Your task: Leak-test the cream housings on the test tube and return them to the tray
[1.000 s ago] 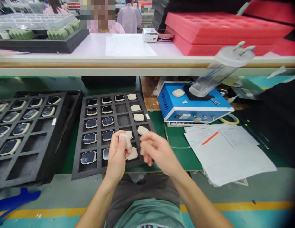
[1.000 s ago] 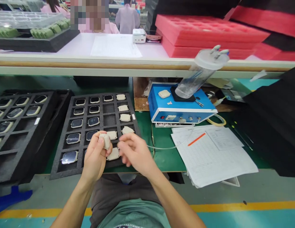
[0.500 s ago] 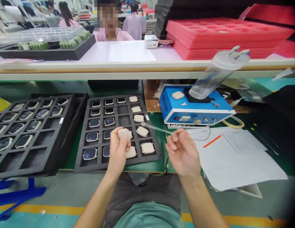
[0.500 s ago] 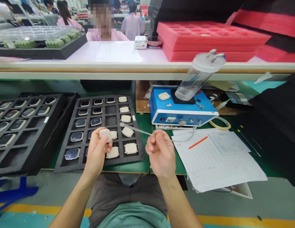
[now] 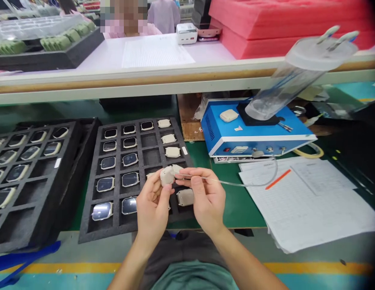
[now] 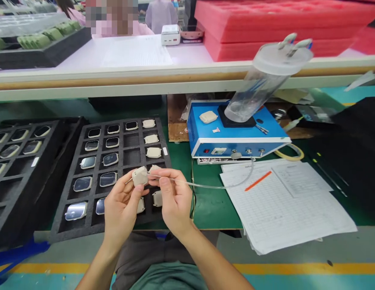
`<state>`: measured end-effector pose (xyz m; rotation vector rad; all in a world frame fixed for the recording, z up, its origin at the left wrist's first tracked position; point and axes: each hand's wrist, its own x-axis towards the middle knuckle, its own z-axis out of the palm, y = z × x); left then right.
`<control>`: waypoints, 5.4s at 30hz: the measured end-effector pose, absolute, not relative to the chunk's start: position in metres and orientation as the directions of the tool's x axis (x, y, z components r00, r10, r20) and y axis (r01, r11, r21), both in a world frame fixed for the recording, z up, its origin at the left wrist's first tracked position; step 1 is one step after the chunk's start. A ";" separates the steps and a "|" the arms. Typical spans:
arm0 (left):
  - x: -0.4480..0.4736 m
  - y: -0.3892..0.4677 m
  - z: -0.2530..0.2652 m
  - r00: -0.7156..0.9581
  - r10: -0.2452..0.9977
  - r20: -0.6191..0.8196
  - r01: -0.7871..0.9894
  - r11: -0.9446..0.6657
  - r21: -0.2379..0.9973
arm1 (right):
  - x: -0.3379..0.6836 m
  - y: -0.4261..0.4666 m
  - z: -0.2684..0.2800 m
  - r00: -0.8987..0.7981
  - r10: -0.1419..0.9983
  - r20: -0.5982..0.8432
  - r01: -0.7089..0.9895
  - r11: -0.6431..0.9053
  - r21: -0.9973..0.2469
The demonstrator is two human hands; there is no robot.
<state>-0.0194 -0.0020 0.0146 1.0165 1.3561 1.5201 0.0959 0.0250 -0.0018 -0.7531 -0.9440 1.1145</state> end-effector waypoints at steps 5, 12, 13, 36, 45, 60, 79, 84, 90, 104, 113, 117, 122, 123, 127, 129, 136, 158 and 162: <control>-0.018 -0.003 0.015 -0.323 0.943 0.081 -0.012 -0.089 0.996 | 0.097 0.023 -0.006 0.148 0.954 0.261 -0.335 0.297 -0.894; -0.018 -0.005 0.013 -0.325 0.944 0.047 0.016 -0.045 0.999 | 0.096 0.023 -0.003 0.148 0.954 0.261 -0.278 0.293 -0.915; -0.018 -0.005 0.013 -0.329 0.943 0.039 0.015 -0.036 0.999 | 0.097 0.022 -0.003 0.147 0.957 0.252 -0.273 0.284 -0.919; -0.019 -0.005 0.013 -0.330 0.942 0.054 0.041 -0.043 0.998 | 0.097 0.024 -0.002 0.157 0.959 0.237 -0.297 0.274 -0.915; -0.021 -0.004 0.012 -0.330 0.941 0.071 0.065 -0.053 0.996 | 0.095 0.026 -0.001 0.164 0.953 0.254 -0.325 0.295 -0.899; -0.025 0.001 0.007 -0.374 0.922 0.100 0.123 -0.058 0.991 | 0.091 0.034 0.003 0.150 0.947 0.283 -0.355 0.319 -0.879; -0.026 0.000 0.006 -0.322 0.941 0.105 0.072 -0.086 0.994 | 0.090 0.029 0.000 0.159 0.952 0.263 -0.390 0.305 -0.869; -0.026 -0.003 0.005 -0.309 0.943 0.128 0.093 -0.104 0.990 | 0.090 0.028 -0.001 0.167 0.945 0.280 -0.356 0.323 -0.877; -0.026 -0.003 0.005 -0.302 0.942 0.144 0.111 -0.116 0.987 | 0.091 0.027 -0.003 0.157 0.945 0.287 -0.357 0.326 -0.875; -0.029 0.002 0.001 -0.331 0.935 0.128 0.129 -0.089 0.988 | 0.089 0.033 0.000 0.166 0.940 0.297 -0.389 0.339 -0.857; -0.027 0.002 0.004 -0.356 0.929 0.104 0.129 -0.061 0.990 | 0.089 0.034 0.000 0.150 0.952 0.267 -0.398 0.305 -0.865; -0.027 0.001 0.005 -0.354 0.931 0.091 0.127 -0.049 0.991 | 0.090 0.033 0.000 0.144 0.955 0.258 -0.394 0.294 -0.871; -0.027 0.001 0.004 -0.358 0.929 0.091 0.121 -0.051 0.991 | 0.090 0.034 0.000 0.145 0.955 0.258 -0.393 0.295 -0.871; -0.027 0.001 0.004 -0.359 0.929 0.092 0.121 -0.051 0.991 | 0.090 0.034 0.001 0.145 0.955 0.259 -0.394 0.296 -0.870; -0.027 0.002 0.003 -0.362 0.927 0.094 0.124 -0.052 0.991 | 0.090 0.034 0.001 0.146 0.954 0.263 -0.394 0.300 -0.869; -0.027 0.002 0.003 -0.361 0.928 0.095 0.123 -0.054 0.991 | 0.091 0.034 0.002 0.147 0.953 0.265 -0.383 0.301 -0.873; -0.027 0.002 0.002 -0.358 0.928 0.097 0.123 -0.056 0.991 | 0.091 0.033 0.004 0.145 0.955 0.260 -0.354 0.296 -0.887; -0.088 0.051 0.048 -0.016 0.984 0.179 0.919 -0.056 0.390 | 0.097 0.018 -0.012 0.204 0.965 0.163 -0.271 0.215 -0.938; -0.111 0.084 0.051 0.091 0.991 0.094 0.938 -0.117 0.326 | 0.098 0.016 -0.013 0.177 0.972 0.154 -0.249 0.196 -0.948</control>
